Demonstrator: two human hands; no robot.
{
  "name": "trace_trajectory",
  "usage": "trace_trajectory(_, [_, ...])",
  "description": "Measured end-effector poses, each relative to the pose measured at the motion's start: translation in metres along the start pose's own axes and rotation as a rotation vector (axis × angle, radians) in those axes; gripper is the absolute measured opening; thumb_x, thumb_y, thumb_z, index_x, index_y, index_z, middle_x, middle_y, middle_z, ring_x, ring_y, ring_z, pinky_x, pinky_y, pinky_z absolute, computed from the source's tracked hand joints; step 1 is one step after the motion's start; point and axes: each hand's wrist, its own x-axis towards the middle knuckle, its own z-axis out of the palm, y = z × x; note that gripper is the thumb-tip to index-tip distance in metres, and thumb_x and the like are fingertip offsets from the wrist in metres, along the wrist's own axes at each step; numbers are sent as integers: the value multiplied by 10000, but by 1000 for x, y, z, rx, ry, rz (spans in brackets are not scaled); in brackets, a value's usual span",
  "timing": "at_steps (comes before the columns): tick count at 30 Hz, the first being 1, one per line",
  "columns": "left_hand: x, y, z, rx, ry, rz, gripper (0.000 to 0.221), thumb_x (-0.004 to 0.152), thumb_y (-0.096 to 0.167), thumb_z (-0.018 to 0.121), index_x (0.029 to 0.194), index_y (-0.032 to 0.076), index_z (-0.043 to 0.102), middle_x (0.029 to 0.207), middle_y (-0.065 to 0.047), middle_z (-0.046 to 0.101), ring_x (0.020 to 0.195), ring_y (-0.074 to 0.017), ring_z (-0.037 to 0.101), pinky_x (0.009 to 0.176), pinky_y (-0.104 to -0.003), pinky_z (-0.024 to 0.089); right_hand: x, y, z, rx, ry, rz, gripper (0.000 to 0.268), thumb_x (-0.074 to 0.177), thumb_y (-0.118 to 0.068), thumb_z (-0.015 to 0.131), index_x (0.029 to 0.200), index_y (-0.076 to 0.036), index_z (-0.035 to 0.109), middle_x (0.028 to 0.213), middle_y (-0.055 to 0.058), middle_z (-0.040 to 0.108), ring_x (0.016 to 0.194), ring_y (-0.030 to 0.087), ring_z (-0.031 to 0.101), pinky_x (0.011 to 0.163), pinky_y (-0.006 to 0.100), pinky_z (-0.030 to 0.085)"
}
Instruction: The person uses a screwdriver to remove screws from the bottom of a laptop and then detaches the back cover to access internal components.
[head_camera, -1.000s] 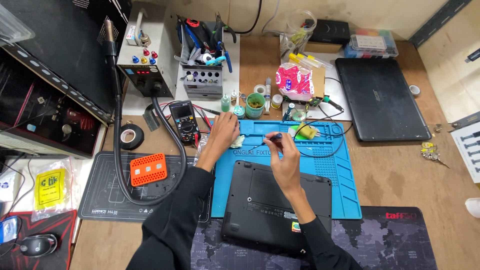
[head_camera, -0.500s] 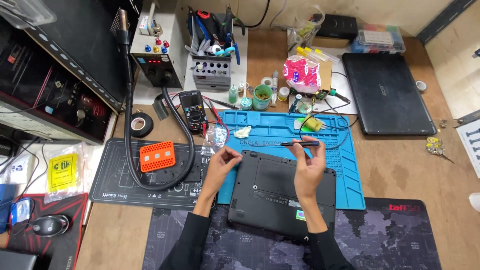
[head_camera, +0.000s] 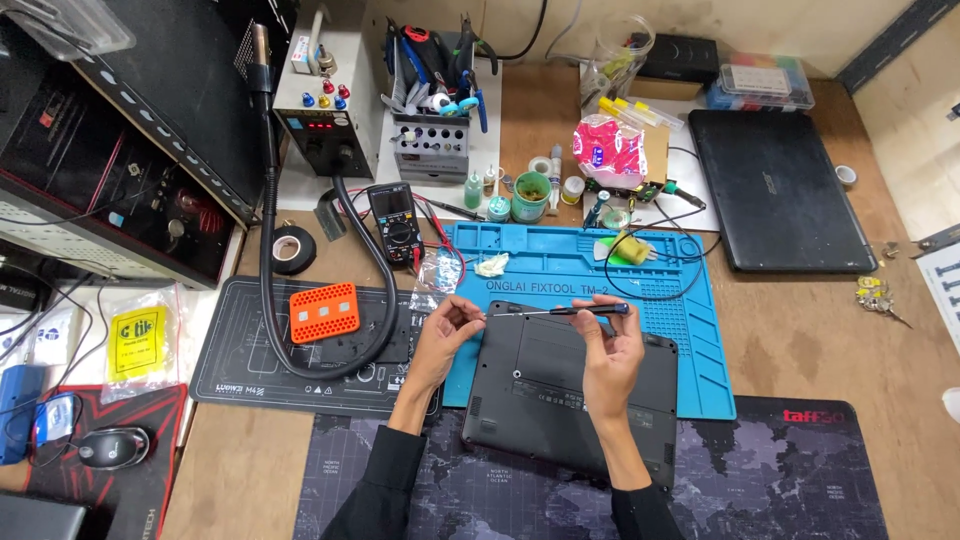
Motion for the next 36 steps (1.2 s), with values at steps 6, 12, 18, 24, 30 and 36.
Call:
trace_trajectory(6, [-1, 2, 1, -5, 9, -5, 205, 884, 17, 783, 1054, 0, 669, 895, -144, 708, 884, -202, 686, 843, -337, 561, 1, 6, 2, 1, -8, -29, 158, 1025, -47, 588, 1175, -40, 538, 1077, 177, 738, 967, 286, 762, 897, 404, 644])
trace_trajectory(12, [2, -6, -6, -241, 83, 22, 167, 878, -58, 743, 1008, -24, 644, 910, -163, 693, 1014, -293, 695, 830, -408, 623, -6, -6, 13, -72, -85, -81, 117, 1022, -21, 564, 1137, -44, 565, 1072, 144, 741, 1003, 276, 758, 911, 380, 638])
trace_trajectory(18, [-2, 10, 4, -257, 54, 19, 125, 883, -74, 727, 960, -39, 636, 876, -186, 703, 1052, -325, 704, 840, -476, 644, -13, -5, 18, -89, -138, -70, 120, 1012, -10, 573, 1120, -57, 596, 1072, 115, 740, 1033, 270, 758, 940, 361, 628])
trace_trajectory(24, [3, -8, -2, -143, 104, 27, 92, 894, -61, 730, 923, -36, 646, 885, -154, 680, 1022, -313, 724, 908, -454, 635, -12, -17, 16, -72, -122, -110, 120, 1024, -10, 556, 1132, -58, 579, 1068, 119, 731, 1036, 267, 753, 945, 366, 624])
trace_trajectory(30, [1, -4, 2, -90, 89, 21, 134, 865, -55, 762, 959, -36, 668, 871, -143, 692, 976, -274, 730, 907, -422, 630, -8, -20, 9, -36, -131, -112, 118, 1022, -12, 563, 1132, -53, 570, 1063, 132, 747, 1035, 271, 756, 938, 371, 626])
trace_trajectory(36, [1, -4, -1, -102, 78, 33, 140, 858, -77, 759, 965, -45, 675, 866, -173, 708, 987, -300, 732, 910, -440, 619, -7, -17, 10, -26, -158, -111, 117, 1023, -3, 551, 1133, -42, 560, 1059, 142, 754, 1023, 264, 757, 937, 373, 622])
